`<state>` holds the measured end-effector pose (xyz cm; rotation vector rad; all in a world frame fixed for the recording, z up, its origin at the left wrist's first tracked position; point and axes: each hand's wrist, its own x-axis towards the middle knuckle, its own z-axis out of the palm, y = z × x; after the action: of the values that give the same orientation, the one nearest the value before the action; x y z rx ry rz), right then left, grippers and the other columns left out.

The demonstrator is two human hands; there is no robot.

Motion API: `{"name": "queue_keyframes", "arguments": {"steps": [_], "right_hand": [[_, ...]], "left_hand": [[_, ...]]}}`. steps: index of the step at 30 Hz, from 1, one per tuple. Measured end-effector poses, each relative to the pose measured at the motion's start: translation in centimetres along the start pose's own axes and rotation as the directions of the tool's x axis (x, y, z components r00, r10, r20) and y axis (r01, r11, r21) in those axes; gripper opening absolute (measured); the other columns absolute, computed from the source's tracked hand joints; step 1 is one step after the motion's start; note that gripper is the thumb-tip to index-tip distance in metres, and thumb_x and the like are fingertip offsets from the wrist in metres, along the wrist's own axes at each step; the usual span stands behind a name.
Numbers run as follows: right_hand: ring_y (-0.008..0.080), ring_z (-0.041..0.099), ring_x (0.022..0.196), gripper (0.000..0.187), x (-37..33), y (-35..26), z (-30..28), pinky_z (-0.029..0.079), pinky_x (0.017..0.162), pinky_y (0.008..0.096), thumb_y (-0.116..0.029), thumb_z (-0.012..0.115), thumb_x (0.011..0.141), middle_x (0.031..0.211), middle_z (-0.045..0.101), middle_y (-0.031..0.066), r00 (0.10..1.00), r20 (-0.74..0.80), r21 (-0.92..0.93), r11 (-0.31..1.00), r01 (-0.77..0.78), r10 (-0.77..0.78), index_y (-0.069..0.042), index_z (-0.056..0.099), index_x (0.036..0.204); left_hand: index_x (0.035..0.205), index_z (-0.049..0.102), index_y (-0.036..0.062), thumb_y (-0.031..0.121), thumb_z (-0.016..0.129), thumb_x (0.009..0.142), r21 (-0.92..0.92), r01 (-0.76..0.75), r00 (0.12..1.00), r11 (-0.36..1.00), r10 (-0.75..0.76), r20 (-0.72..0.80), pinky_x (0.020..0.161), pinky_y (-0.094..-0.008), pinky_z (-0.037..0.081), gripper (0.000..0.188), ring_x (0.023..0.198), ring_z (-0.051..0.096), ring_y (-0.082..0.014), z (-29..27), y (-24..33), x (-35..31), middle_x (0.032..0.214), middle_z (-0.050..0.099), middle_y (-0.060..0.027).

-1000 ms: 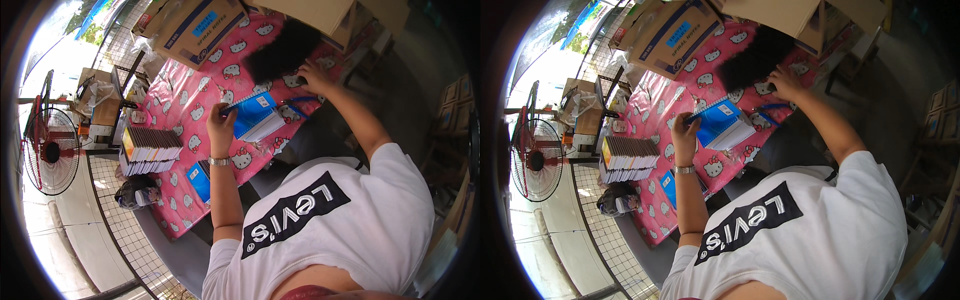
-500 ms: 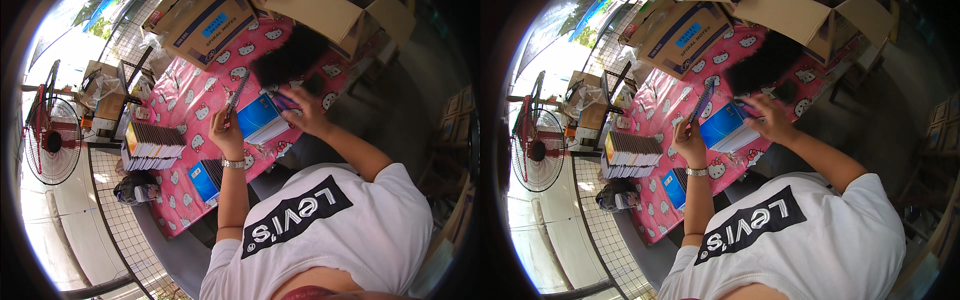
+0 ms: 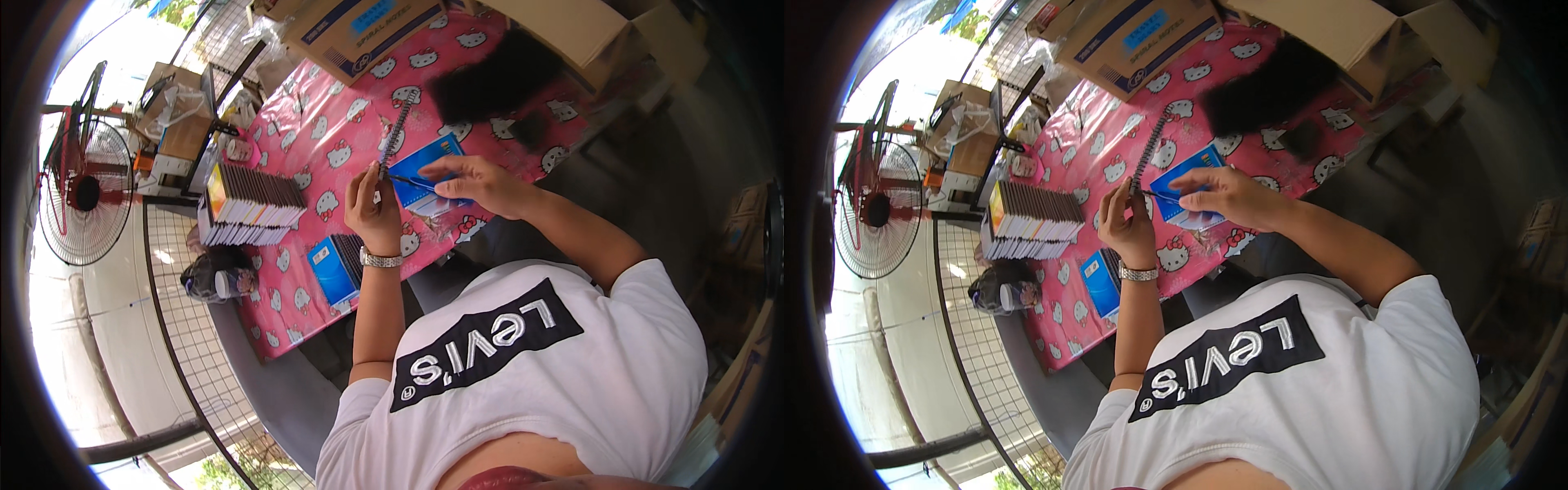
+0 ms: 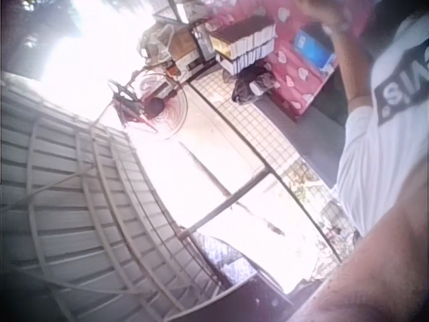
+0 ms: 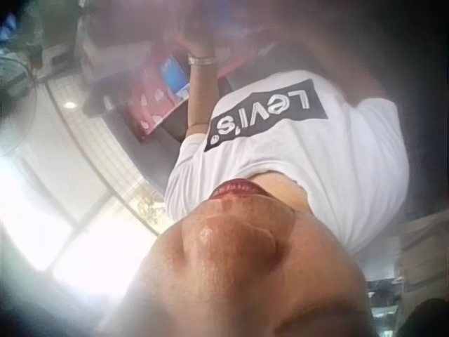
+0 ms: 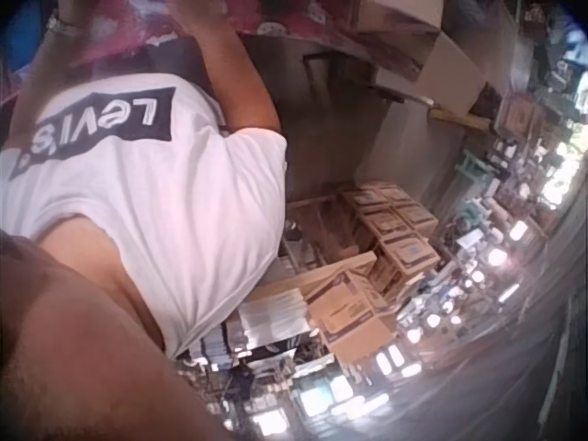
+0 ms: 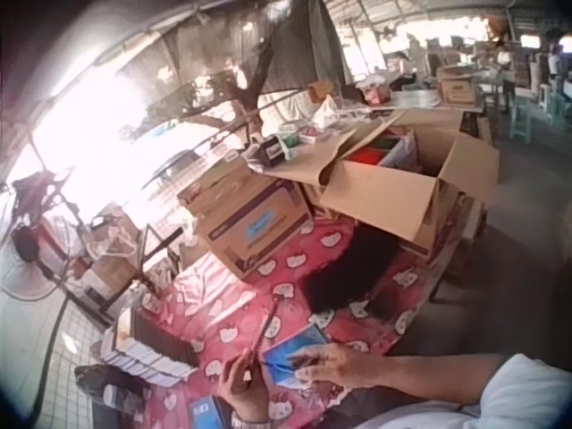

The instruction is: The person staples several notebooks one at a time using a handheld stapler and then stacks them onto a pile.

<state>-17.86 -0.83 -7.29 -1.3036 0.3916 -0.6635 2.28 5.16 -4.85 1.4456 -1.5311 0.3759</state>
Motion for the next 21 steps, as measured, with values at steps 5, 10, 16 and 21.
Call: {"name": "queue_keyframes", "arguments": {"steps": [5,10,16,21], "right_hand": [[0.0248,0.059,0.112,0.048,-1.1,2.3,-5.5,0.048,0.095,0.0359,-0.021,0.070,0.087,0.123,0.058,0.0141,0.895,-0.343,-0.654,0.757,-0.010,-0.284,-0.005,0.057,0.130],[0.0358,0.060,0.105,0.043,-2.8,11.9,-11.5,0.049,0.094,0.0410,-0.030,0.069,0.085,0.115,0.060,0.0208,0.937,-0.270,-0.945,0.248,-0.213,-0.222,-0.004,0.063,0.119],[0.0354,0.057,0.109,0.032,9.4,7.6,-16.1,0.048,0.091,0.0472,-0.031,0.067,0.087,0.114,0.060,0.0170,0.850,-0.411,-0.893,0.331,-0.304,-0.329,-0.004,0.067,0.103],[0.0367,0.062,0.100,0.033,14.8,11.3,-16.0,0.052,0.086,0.0459,-0.031,0.064,0.089,0.112,0.061,0.0170,0.792,-0.515,-0.834,-0.020,-0.551,-0.329,-0.004,0.063,0.109]], "left_hand": [[0.101,0.066,-0.0005,-0.001,0.063,0.089,-0.496,0.569,0.655,0.656,-0.726,-0.209,0.053,-0.0232,0.053,0.012,0.073,0.064,-0.0130,-8.1,-4.2,-2.9,0.096,0.067,-0.0078],[0.101,0.065,-0.0017,-0.002,0.060,0.091,-0.388,0.725,0.559,0.569,-0.815,-0.152,0.048,-0.0204,0.046,0.011,0.063,0.058,-0.0092,-17.1,-5.9,-7.1,0.094,0.066,-0.0061],[0.089,0.066,0.0012,-0.008,0.053,0.078,0.330,0.154,0.946,0.931,-0.235,0.222,0.063,-0.0345,0.044,0.019,0.063,0.054,-0.0239,-20.2,-6.4,0.9,0.079,0.066,-0.0093],[0.105,0.064,0.0074,0.005,0.055,0.080,0.561,0.275,0.588,0.781,-0.598,0.544,0.084,-0.0442,0.047,0.026,0.096,0.060,-0.0357,-13.8,-13.0,-1.9,0.095,0.064,-0.0166]]}}
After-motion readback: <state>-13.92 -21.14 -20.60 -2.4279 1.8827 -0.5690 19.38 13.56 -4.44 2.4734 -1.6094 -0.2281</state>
